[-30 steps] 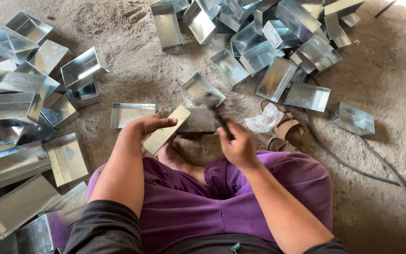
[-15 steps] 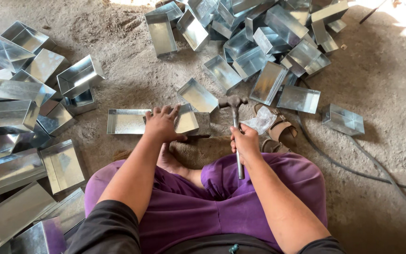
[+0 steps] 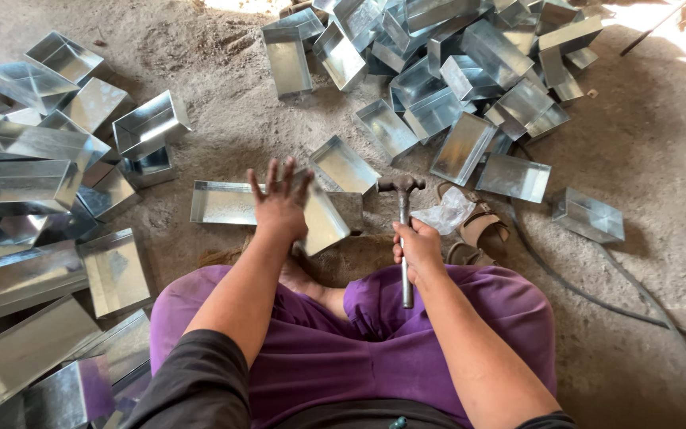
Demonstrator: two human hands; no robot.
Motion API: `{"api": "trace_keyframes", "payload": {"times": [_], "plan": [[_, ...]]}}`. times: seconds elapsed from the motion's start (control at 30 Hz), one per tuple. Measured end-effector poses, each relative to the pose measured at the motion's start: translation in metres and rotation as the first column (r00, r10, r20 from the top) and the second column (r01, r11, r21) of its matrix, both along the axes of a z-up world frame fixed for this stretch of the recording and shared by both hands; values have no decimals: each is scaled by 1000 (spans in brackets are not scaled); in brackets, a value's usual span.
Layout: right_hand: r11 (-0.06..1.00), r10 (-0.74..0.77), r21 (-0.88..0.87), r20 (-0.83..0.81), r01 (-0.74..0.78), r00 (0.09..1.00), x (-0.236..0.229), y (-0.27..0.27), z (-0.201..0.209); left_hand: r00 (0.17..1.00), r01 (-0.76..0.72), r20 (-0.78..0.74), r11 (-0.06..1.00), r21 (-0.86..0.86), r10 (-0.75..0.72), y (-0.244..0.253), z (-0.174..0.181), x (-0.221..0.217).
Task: The person sits on the floor and repeatedly hammers small rectangular metal boxes using a hammer and a small block as an anvil. They pick up each box, position it on the block, strike it, and then toss it aside to a growing pile.
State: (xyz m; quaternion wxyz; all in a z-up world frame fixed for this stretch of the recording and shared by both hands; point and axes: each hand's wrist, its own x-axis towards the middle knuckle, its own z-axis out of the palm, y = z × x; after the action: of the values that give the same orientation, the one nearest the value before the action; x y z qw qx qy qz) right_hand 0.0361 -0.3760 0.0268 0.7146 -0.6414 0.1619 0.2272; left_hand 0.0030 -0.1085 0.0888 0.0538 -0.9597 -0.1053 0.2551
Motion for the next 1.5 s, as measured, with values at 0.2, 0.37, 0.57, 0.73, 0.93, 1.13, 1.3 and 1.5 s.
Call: {"api": "trace_keyframes", "payload": {"times": [0.2, 0.37, 0.57, 0.73, 0.93, 1.13, 1.3, 1.5], "plan": [[999, 15, -50, 50, -13, 999, -6, 6, 13, 835, -502, 43, 791, -350, 549, 48, -55, 9], [995, 54, -87, 77, -47, 996, -10, 6, 15, 903, -305, 181, 876, -373, 391, 38, -85, 14], [970, 152, -218, 194, -108, 969, -13, 13, 8, 987, -109, 88, 958, -266, 136, 13, -37, 3], [822, 433, -567, 690, 61, 580, -24, 8, 26, 991, -32, 120, 981, -194, 56, 7, -22, -4], [634, 589, -771, 438, -53, 679, -39, 21, 53, 989, -29, 139, 978, -205, 58, 12, -33, -2], [656, 565, -753, 444, -51, 695, -30, 20, 24, 982, -59, 160, 973, -225, 97, 20, -30, 2], [679, 550, -721, 373, -140, 747, -9, 10, -26, 971, -96, 180, 950, -299, 154, 38, 10, 0], [511, 757, -778, 204, -367, 621, 3, 12, -76, 960, 274, 65, 863, -426, -272, -4, 79, -2]]}}
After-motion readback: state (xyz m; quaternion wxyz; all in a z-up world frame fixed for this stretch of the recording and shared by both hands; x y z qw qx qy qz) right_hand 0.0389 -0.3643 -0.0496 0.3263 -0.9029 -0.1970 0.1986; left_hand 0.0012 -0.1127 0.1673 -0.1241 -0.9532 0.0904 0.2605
